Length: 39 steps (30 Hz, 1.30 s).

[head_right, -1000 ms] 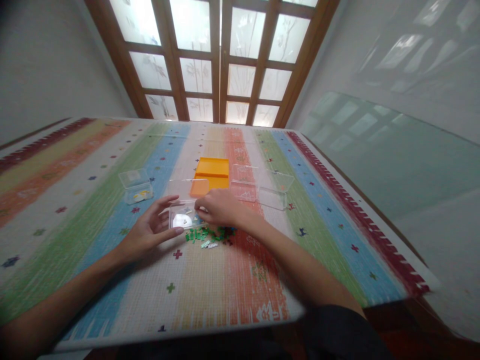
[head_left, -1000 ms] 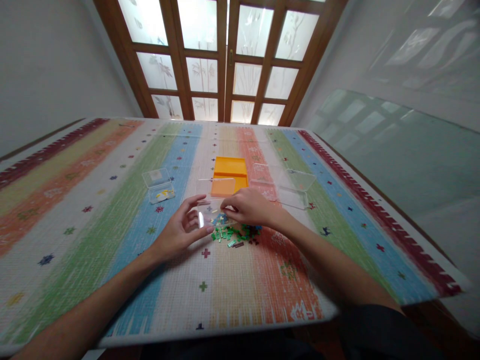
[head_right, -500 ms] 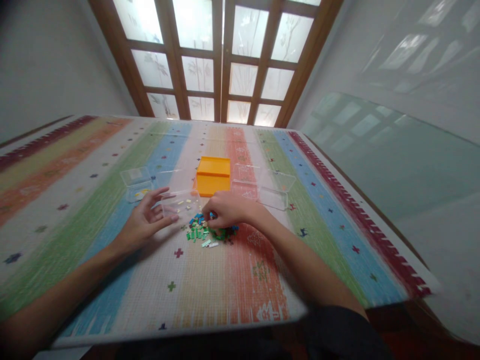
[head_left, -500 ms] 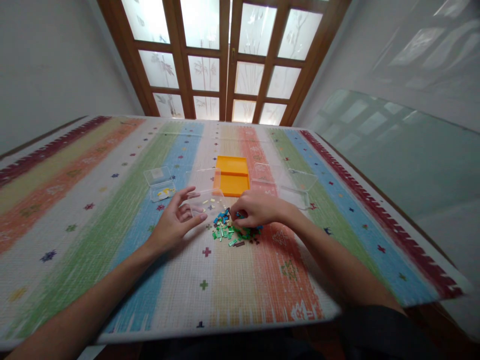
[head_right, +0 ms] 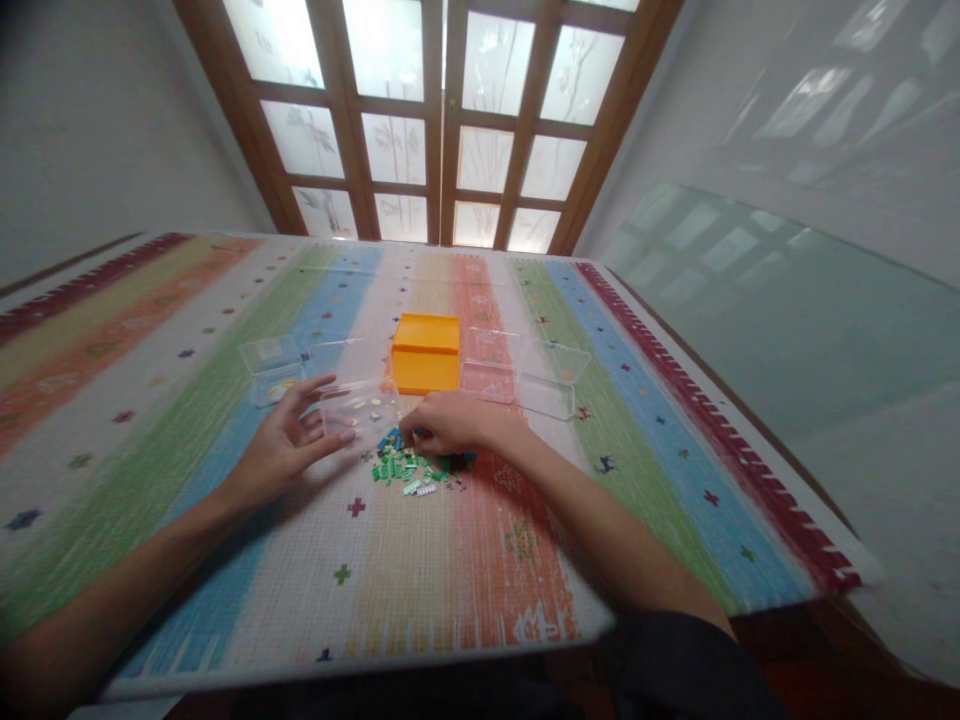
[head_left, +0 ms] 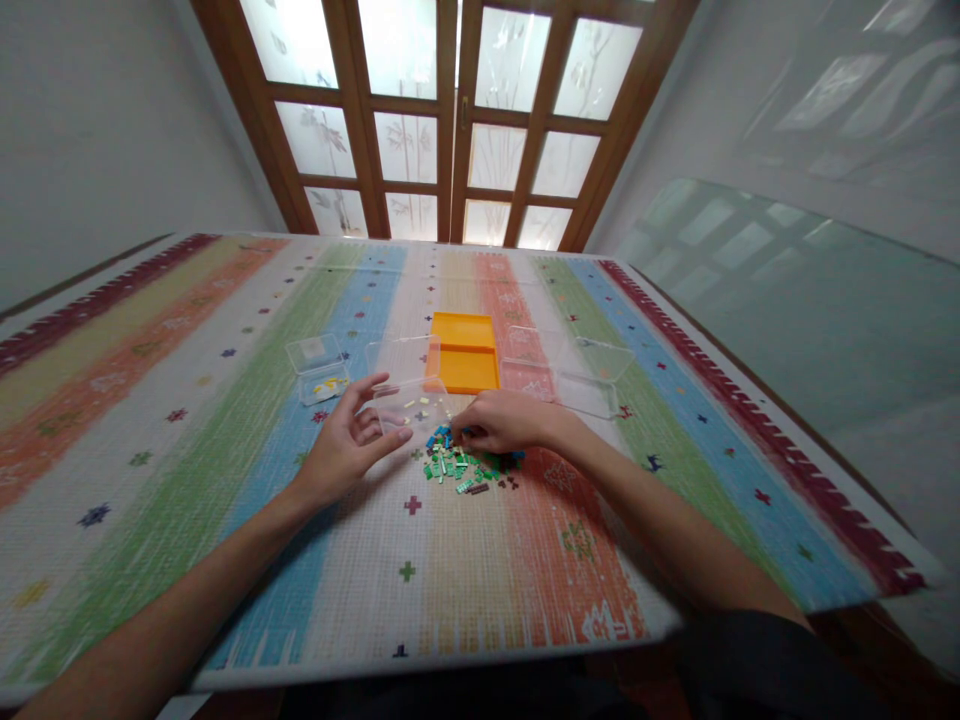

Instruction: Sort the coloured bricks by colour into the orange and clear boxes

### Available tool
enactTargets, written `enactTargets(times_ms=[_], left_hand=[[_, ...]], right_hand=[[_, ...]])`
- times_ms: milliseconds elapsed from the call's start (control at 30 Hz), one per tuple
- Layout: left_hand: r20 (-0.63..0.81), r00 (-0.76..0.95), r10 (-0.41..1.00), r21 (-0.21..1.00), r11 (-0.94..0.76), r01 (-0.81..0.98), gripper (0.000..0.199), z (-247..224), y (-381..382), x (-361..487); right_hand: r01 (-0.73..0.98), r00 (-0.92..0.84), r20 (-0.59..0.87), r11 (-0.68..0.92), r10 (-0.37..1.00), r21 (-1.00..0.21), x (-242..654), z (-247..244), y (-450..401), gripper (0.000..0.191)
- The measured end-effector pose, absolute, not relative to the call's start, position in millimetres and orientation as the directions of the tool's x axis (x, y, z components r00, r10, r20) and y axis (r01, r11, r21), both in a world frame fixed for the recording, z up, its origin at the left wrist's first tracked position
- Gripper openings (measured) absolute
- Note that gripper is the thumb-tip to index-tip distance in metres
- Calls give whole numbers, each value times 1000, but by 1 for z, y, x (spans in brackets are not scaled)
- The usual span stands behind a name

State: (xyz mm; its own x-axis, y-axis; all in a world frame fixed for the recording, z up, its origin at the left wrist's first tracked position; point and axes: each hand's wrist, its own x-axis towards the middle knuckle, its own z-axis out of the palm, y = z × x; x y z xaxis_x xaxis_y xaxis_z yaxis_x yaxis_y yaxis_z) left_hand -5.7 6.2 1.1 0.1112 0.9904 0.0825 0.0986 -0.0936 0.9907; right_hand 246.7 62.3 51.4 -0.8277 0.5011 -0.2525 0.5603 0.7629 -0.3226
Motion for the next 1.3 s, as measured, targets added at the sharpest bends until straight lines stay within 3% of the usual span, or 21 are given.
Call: enactTargets(times_ms=[900, 1133, 1300], left_hand=[[87, 77, 993, 992, -93, 85, 75, 7, 6, -7], [80, 74, 994, 992, -87, 95, 74, 9, 6, -7], [90, 76, 993, 991, -97, 89, 74, 9, 6, -7]], right_hand=[[582, -812, -284, 744, 510, -328, 247, 52, 61, 15], [617, -780, -336, 741, 528, -265, 246, 54, 59, 15], [610, -792, -301, 709, 531, -353, 253, 59, 63, 11]])
